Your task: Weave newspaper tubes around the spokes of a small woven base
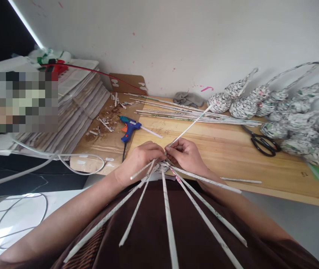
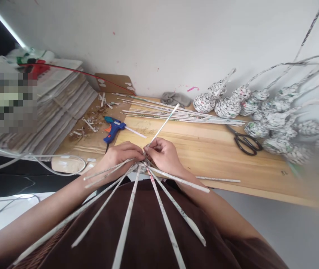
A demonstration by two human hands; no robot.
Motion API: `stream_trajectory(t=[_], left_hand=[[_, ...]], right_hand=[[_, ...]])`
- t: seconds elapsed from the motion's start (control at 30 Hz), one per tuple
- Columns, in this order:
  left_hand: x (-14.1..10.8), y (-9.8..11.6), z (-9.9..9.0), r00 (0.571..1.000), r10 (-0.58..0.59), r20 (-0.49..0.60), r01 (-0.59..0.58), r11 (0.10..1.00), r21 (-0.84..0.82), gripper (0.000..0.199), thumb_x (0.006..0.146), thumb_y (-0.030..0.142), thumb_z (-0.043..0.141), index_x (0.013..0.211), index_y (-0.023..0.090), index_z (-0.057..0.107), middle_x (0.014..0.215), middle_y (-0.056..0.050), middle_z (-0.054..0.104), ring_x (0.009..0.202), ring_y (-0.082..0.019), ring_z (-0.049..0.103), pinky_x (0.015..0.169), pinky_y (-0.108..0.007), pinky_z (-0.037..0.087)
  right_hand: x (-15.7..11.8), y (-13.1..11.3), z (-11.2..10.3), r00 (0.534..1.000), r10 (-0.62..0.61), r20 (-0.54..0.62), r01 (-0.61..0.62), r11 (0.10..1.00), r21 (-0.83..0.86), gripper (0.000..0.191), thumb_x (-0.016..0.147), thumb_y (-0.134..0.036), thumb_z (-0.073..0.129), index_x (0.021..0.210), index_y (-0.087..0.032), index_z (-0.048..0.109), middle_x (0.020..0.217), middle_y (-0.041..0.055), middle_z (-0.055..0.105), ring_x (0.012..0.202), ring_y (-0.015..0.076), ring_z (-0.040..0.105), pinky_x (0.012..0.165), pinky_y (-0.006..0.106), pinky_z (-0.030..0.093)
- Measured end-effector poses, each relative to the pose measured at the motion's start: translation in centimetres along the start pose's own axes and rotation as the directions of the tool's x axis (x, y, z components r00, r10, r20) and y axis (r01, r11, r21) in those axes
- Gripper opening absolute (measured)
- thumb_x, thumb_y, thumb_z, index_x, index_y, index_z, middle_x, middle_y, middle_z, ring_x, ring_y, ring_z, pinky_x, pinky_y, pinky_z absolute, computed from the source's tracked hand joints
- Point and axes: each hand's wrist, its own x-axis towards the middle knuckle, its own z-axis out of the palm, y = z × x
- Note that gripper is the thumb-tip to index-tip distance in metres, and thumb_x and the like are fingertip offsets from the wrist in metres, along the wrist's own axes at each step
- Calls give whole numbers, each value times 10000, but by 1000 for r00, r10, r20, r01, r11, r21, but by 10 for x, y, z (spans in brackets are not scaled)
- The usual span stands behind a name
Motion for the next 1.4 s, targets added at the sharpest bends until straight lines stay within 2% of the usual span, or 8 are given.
stream_trajectory(t=[0.17,0.43,0.6,0.87,1.03,1.17,1.3,1.4], left_hand=[[-3,0,6,990,-45,-133,34,996,-82,201,944,204,566,904,188,763,971,-82,744,888,-154,701,830,-259,545],[3,2,-6,997,9,77,-5,998,-56,243,947,138,504,966,196,740,987,-69,748,979,-181,690,894,-284,528],[9,3,-4,997,-71,14,72,994,-85,186,891,109,567,849,184,732,884,-53,751,866,-171,698,834,-279,536],[11,8,1,932,-361,-26,355,926,-126,50,801,190,674,849,193,687,736,10,732,662,-146,686,657,-233,517],[11,5,3,957,-289,-28,287,956,-53,41,815,171,660,805,187,697,714,6,687,661,-139,648,641,-233,468],[9,2,6,960,-277,-46,269,953,-139,82,815,146,661,812,189,732,805,-12,734,744,-147,677,714,-248,496],[5,3,8,928,-359,-98,337,923,-188,88,811,147,669,817,192,744,831,-21,757,795,-162,701,744,-257,526],[3,4,11,905,-398,-146,375,913,-162,69,805,163,679,826,183,741,805,-25,756,740,-161,699,682,-251,528]], right_hand=[[-1,-5,0,999,33,6,-34,999,30,346,677,-427,848,712,-183,607,588,-14,646,509,119,597,478,215,467],[-3,-17,1,1000,20,1,-20,998,-64,364,705,-457,824,687,-183,585,547,-25,614,490,111,584,471,210,471],[-5,-21,3,998,66,-5,-66,997,-41,375,665,-462,844,688,-181,596,556,-22,618,513,124,603,488,222,496],[-14,-22,4,991,-125,52,130,986,-106,208,801,-369,748,757,-185,662,710,22,709,621,142,658,562,236,519],[-17,-21,7,981,-187,44,191,972,-134,175,822,-356,738,802,-194,674,771,35,732,662,160,685,623,267,555],[-19,-18,-1,984,-166,69,172,980,-99,195,886,-342,660,1018,-200,680,933,53,750,781,168,716,722,290,580],[-26,-19,-18,972,-178,155,222,912,-344,157,906,-243,603,993,-208,728,996,59,756,895,184,708,850,328,547],[-33,-22,-25,939,-223,262,323,834,-448,183,886,-284,675,1045,-252,759,1065,63,756,1016,226,684,934,374,506]])
